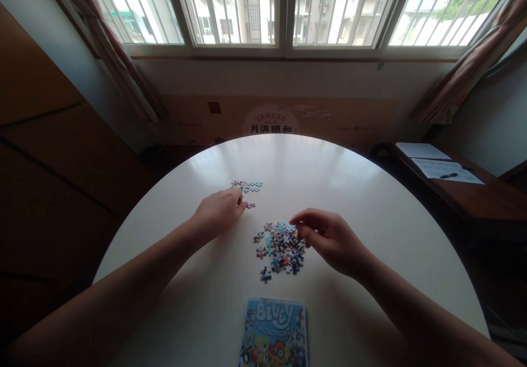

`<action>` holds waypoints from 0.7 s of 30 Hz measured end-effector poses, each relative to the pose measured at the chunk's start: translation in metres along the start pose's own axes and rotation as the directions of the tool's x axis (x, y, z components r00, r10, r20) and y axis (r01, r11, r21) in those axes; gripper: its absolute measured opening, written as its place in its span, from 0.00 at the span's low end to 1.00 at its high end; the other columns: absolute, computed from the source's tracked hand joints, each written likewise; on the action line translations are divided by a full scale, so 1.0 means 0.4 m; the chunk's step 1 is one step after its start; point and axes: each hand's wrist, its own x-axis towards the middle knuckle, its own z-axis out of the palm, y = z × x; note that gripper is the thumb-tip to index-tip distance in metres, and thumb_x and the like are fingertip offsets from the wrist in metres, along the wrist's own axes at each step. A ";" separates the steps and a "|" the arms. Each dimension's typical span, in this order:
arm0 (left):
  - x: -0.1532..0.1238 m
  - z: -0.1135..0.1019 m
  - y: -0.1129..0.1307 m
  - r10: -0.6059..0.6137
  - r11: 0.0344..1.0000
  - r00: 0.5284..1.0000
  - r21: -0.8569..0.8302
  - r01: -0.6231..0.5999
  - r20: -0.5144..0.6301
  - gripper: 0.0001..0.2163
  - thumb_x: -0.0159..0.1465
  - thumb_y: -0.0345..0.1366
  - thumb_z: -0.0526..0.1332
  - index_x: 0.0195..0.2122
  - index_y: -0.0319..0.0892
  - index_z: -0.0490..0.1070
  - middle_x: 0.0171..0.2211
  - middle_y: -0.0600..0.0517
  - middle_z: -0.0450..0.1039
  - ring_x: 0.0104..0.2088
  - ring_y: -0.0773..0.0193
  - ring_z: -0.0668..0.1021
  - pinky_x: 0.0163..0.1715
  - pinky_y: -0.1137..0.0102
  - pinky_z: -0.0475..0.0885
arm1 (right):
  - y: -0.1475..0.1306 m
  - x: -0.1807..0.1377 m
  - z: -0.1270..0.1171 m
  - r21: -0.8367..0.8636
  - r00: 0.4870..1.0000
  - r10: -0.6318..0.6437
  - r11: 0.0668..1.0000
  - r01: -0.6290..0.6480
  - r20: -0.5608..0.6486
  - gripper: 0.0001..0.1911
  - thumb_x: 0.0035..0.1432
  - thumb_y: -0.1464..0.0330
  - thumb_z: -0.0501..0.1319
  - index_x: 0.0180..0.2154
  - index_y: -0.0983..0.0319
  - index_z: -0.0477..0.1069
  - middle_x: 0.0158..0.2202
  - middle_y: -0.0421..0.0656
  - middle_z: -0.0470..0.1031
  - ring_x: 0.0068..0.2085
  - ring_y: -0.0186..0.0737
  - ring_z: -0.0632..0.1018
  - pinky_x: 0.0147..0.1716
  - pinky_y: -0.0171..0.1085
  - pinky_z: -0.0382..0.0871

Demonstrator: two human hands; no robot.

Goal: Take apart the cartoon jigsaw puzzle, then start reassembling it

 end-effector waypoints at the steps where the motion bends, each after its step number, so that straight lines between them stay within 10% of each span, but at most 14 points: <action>1: -0.011 -0.008 0.006 -0.022 0.999 1.000 0.035 0.022 -0.002 0.12 0.69 0.39 0.53 0.41 0.38 0.72 0.39 0.42 0.77 0.32 0.60 0.77 0.27 0.72 0.66 | 0.001 0.000 0.002 -0.006 1.000 -0.004 1.000 0.004 0.001 0.11 0.63 0.65 0.60 0.43 0.64 0.75 0.30 0.42 0.74 0.30 0.30 0.74 0.30 0.30 0.74; 8: -0.069 -0.019 0.067 -0.072 0.963 0.977 0.270 0.015 0.201 0.28 0.66 0.26 0.49 0.68 0.27 0.52 0.65 0.27 0.57 0.48 0.50 0.79 0.37 0.65 0.76 | 0.012 0.001 0.008 -0.042 0.999 -0.024 0.999 0.025 0.032 0.11 0.64 0.65 0.59 0.43 0.64 0.76 0.31 0.44 0.75 0.32 0.32 0.76 0.30 0.30 0.73; 21: -0.054 0.013 0.082 -0.092 0.932 0.968 0.363 0.001 0.232 0.29 0.66 0.21 0.46 0.69 0.27 0.49 0.67 0.26 0.50 0.56 0.46 0.74 0.38 0.62 0.79 | 0.008 0.000 0.013 -0.170 0.991 -0.091 0.980 0.106 0.096 0.09 0.64 0.67 0.58 0.43 0.62 0.76 0.31 0.42 0.76 0.30 0.30 0.75 0.28 0.29 0.70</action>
